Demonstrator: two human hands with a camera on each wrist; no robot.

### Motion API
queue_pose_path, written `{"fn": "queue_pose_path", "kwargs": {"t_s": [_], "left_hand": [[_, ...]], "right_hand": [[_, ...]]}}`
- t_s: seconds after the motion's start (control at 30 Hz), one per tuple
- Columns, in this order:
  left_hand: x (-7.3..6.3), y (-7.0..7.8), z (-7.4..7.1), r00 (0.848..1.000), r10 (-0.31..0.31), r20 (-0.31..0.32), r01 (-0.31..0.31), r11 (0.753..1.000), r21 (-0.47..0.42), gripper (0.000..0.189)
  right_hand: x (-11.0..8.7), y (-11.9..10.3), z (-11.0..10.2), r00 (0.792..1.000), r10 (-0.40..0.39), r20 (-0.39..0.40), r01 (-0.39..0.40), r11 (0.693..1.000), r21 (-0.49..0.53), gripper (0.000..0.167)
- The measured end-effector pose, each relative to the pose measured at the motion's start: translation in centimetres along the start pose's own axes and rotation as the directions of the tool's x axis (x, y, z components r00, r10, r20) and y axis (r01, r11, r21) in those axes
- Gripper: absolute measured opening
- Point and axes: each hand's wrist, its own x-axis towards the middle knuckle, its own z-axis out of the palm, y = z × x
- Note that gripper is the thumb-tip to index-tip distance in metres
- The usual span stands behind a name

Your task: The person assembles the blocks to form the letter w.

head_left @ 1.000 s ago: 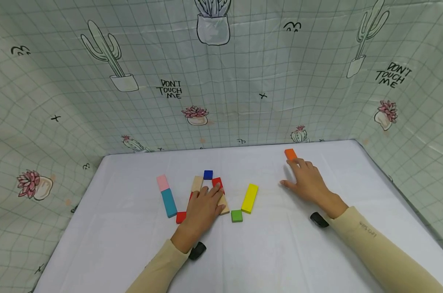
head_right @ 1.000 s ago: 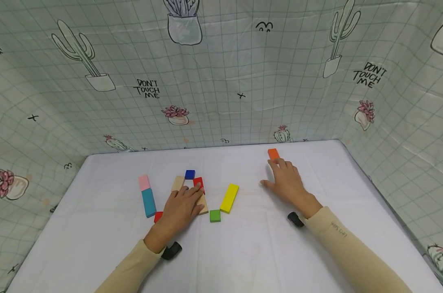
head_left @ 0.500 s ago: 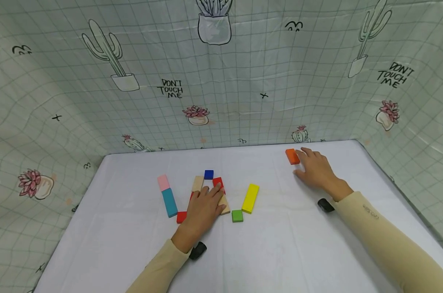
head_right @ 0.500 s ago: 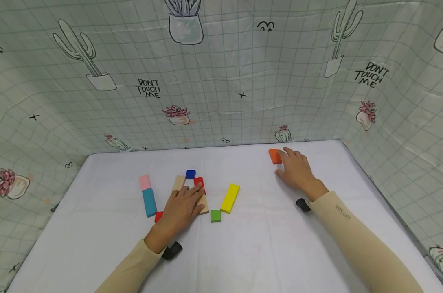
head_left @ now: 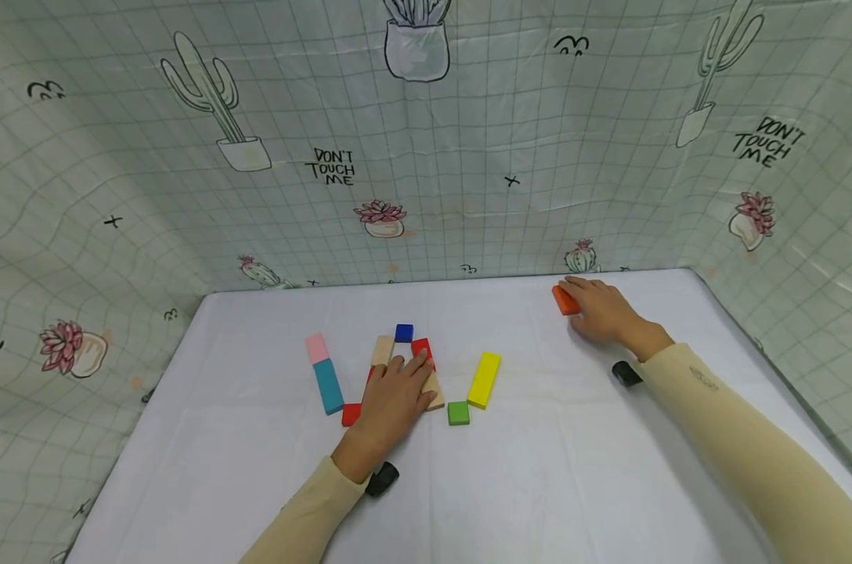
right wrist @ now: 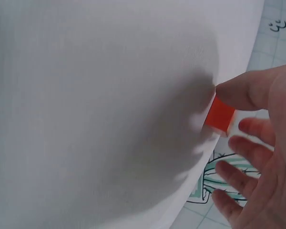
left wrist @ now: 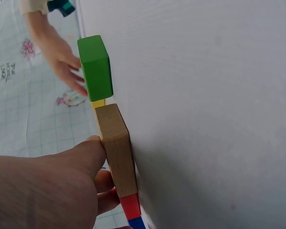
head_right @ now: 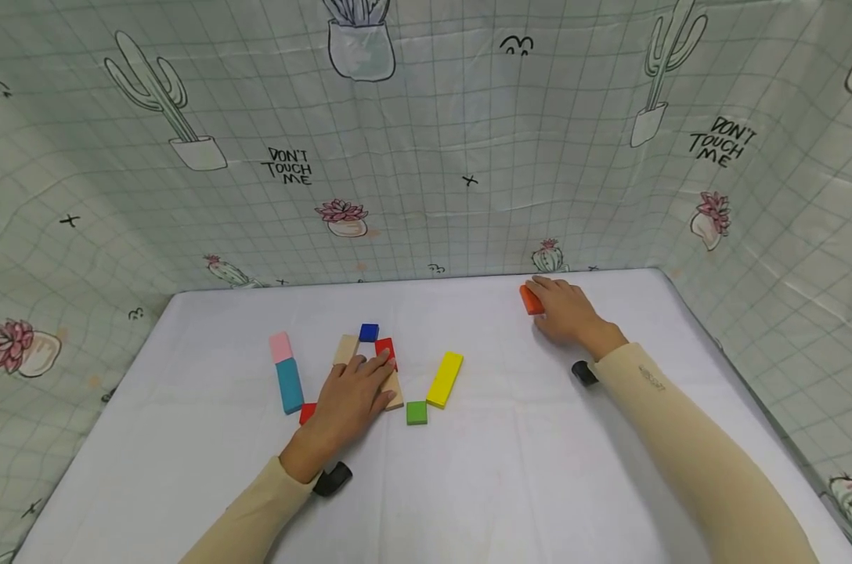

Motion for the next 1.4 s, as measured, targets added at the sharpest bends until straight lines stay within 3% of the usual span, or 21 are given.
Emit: {"fn": "queue_pose_path", "kwargs": {"t_s": [1.0,1.4], "left_hand": [[-0.1,-0.1,-0.2,1.0,0.01,-0.016,-0.011,1.0,-0.022,0.056],[-0.1,-0.1,-0.2,1.0,0.013,-0.01,-0.013,1.0,-0.008,0.056]], "right_hand": [[0.2,-0.5,-0.5,1.0,-0.021,0.003,0.021,1.0,-0.012,0.058],[-1.1,-3.0,0.7,0.997,-0.02,-0.07,0.021,1.0,0.011,0.059]]}}
